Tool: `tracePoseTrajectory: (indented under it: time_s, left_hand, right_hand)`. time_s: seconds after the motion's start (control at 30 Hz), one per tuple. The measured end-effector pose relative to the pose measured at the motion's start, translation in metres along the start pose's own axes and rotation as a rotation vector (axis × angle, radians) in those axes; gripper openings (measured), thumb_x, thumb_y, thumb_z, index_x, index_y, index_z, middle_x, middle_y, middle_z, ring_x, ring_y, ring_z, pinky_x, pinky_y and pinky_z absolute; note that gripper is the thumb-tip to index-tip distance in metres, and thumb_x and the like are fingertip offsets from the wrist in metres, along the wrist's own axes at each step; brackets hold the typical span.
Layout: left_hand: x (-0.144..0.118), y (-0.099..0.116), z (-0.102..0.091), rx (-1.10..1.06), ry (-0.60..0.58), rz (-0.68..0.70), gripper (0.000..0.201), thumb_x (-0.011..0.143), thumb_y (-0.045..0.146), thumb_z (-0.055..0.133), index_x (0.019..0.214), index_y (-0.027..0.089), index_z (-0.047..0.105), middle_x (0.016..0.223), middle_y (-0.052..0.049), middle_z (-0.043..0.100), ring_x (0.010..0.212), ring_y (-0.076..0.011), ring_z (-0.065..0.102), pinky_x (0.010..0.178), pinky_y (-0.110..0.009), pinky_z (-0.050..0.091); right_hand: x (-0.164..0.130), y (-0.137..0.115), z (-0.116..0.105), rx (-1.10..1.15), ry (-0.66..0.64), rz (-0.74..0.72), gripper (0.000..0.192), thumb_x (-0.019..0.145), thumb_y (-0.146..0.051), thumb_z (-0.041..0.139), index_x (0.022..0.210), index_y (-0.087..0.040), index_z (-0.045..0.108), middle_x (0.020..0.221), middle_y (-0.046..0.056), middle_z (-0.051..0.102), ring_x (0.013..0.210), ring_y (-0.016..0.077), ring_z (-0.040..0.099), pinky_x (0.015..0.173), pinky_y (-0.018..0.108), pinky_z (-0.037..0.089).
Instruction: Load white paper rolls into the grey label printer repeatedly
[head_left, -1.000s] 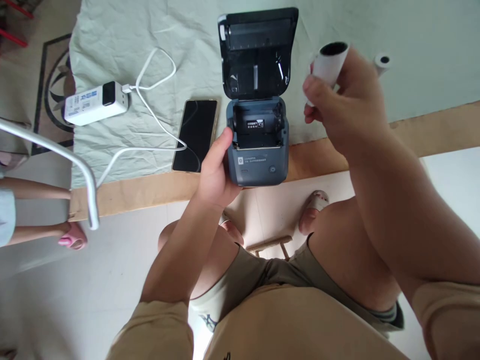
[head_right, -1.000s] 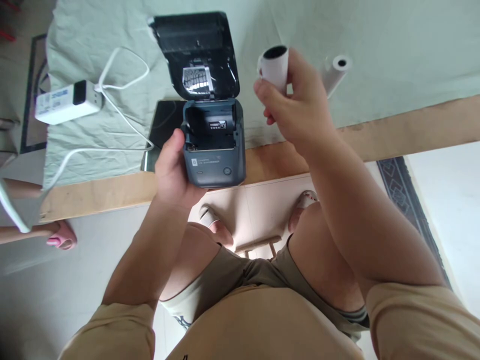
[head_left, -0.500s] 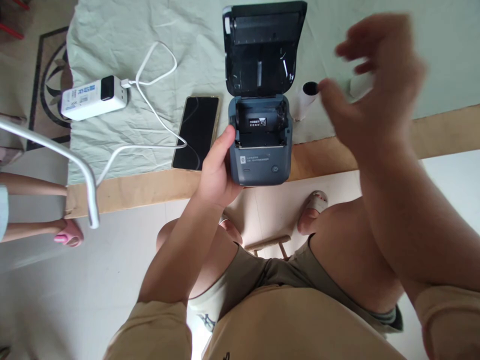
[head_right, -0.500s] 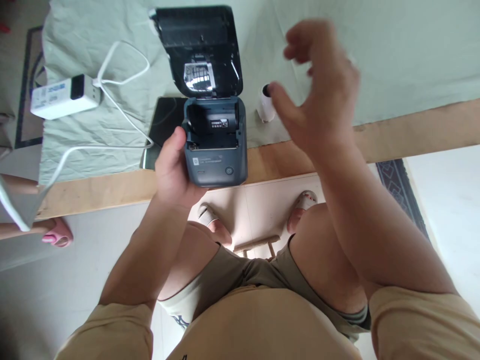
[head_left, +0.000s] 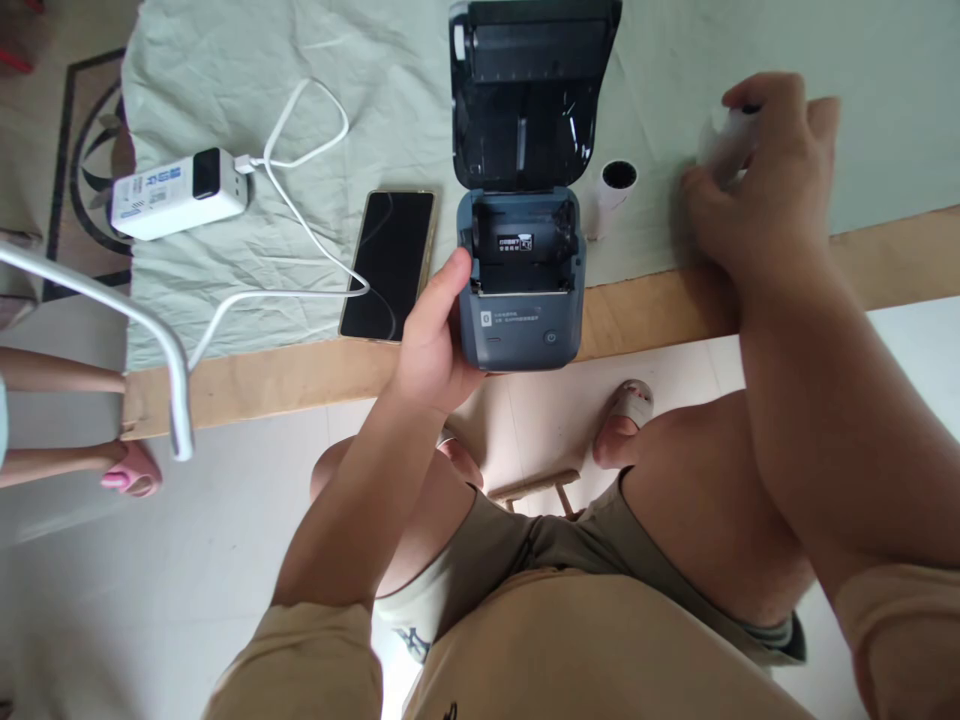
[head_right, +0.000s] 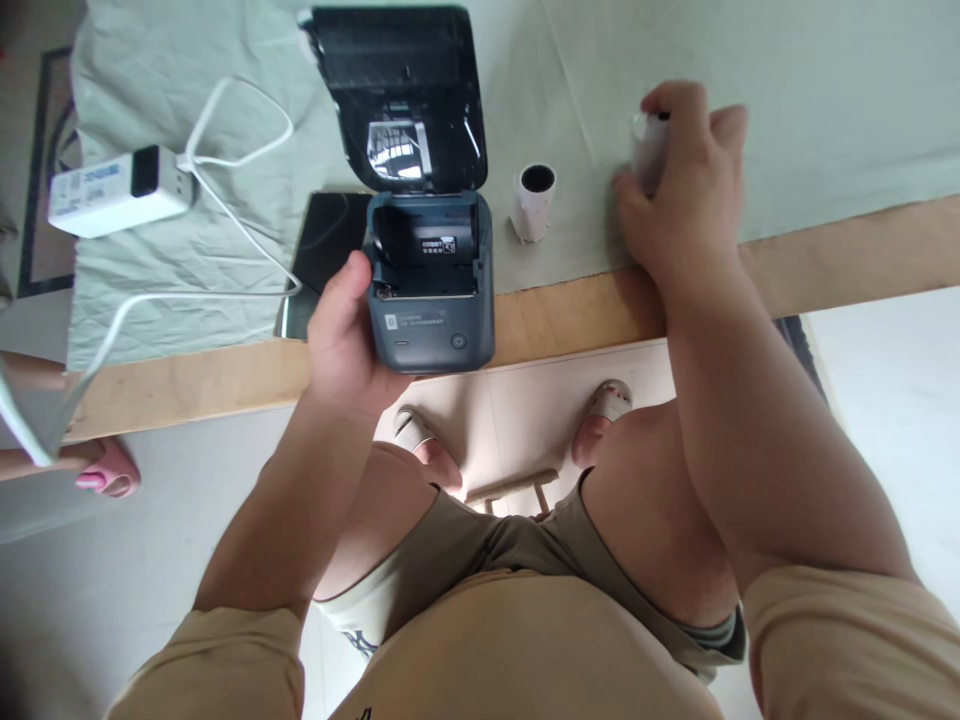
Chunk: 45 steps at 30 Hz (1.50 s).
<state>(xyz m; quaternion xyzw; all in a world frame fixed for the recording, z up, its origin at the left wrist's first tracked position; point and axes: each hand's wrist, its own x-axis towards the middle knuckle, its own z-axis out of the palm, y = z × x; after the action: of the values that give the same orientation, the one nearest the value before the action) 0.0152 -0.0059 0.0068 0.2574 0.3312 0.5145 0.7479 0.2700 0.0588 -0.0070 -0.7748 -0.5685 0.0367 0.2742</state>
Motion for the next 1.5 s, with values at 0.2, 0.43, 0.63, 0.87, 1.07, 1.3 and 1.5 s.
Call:
tracePoseTrajectory:
  time_s: [0.2, 0.43, 0.63, 0.87, 1.07, 1.3, 1.5]
  left_hand:
    - [0.000, 0.000, 0.002, -0.025, -0.015, -0.023, 0.029, 0.092, 0.039, 0.049, 0.090, 0.019, 0.069, 0.107, -0.003, 0.074, 0.134, -0.0259, 0.053, 0.105, -0.035, 0.053]
    - [-0.001, 0.000, 0.002, -0.006, -0.007, -0.032, 0.031, 0.092, 0.041, 0.050, 0.098, 0.019, 0.070, 0.106, -0.002, 0.074, 0.133, -0.0264, 0.054, 0.104, -0.036, 0.053]
    - [0.002, -0.003, -0.001, 0.033, -0.029, 0.004, 0.032, 0.092, 0.044, 0.049, 0.096, 0.020, 0.071, 0.109, -0.001, 0.074, 0.129, -0.0268, 0.058, 0.104, -0.037, 0.053]
    - [0.003, -0.005, -0.004, 0.115, -0.030, 0.061, 0.039, 0.096, 0.044, 0.040, 0.103, 0.021, 0.071, 0.115, -0.002, 0.073, 0.138, -0.0256, 0.049, 0.107, -0.039, 0.052]
    - [0.002, -0.005, -0.004, 0.160, -0.019, 0.064, 0.034, 0.094, 0.044, 0.046, 0.109, 0.022, 0.067, 0.119, -0.003, 0.071, 0.138, -0.0238, 0.049, 0.107, -0.035, 0.051]
    - [0.001, -0.004, -0.001, 0.136, -0.023, 0.038, 0.027, 0.093, 0.041, 0.052, 0.106, 0.021, 0.065, 0.115, -0.002, 0.072, 0.133, -0.0225, 0.055, 0.104, -0.033, 0.052]
    - [0.001, -0.004, -0.001, 0.129, -0.029, 0.039, 0.032, 0.094, 0.043, 0.047, 0.107, 0.019, 0.066, 0.113, -0.004, 0.072, 0.129, -0.0243, 0.057, 0.101, -0.035, 0.052]
  right_hand:
    - [0.014, 0.006, 0.009, 0.459, 0.174, 0.015, 0.070, 0.055, -0.002, 0.052, 0.119, -0.029, 0.045, 0.107, 0.006, 0.061, 0.076, 0.0150, 0.055, 0.068, 0.032, 0.048]
    - [0.027, 0.002, 0.006, 1.046, -0.172, 0.306, 0.019, 0.076, -0.017, 0.040, 0.091, -0.024, 0.049, 0.104, 0.011, 0.060, 0.091, 0.0176, 0.067, 0.066, 0.030, 0.054]
    - [-0.033, -0.054, -0.024, 1.031, 0.047, -0.355, 0.055, 0.070, -0.002, 0.047, 0.116, -0.026, 0.065, 0.118, 0.000, 0.059, 0.086, 0.0133, 0.067, 0.066, 0.025, 0.057]
    - [-0.061, -0.086, -0.021, 0.968, -0.100, -0.575, 0.056, 0.074, -0.012, 0.046, 0.130, -0.015, 0.049, 0.137, 0.002, 0.048, 0.079, 0.0066, 0.058, 0.065, 0.025, 0.053]
    - [-0.060, -0.088, -0.017, 0.508, 0.015, -0.833, 0.057, 0.071, -0.008, 0.049, 0.126, -0.019, 0.049, 0.104, 0.001, 0.068, 0.078, 0.0114, 0.061, 0.072, 0.027, 0.052]
    - [-0.054, -0.082, -0.009, 0.360, -0.046, -0.829, 0.040, 0.071, -0.009, 0.059, 0.105, -0.029, 0.057, 0.107, -0.002, 0.072, 0.087, 0.0189, 0.070, 0.076, 0.035, 0.054]
    - [-0.056, -0.084, -0.009, 0.419, 0.042, -0.858, 0.010, 0.082, -0.016, 0.057, 0.077, -0.024, 0.062, 0.100, 0.000, 0.073, 0.092, 0.0195, 0.069, 0.077, 0.037, 0.055]
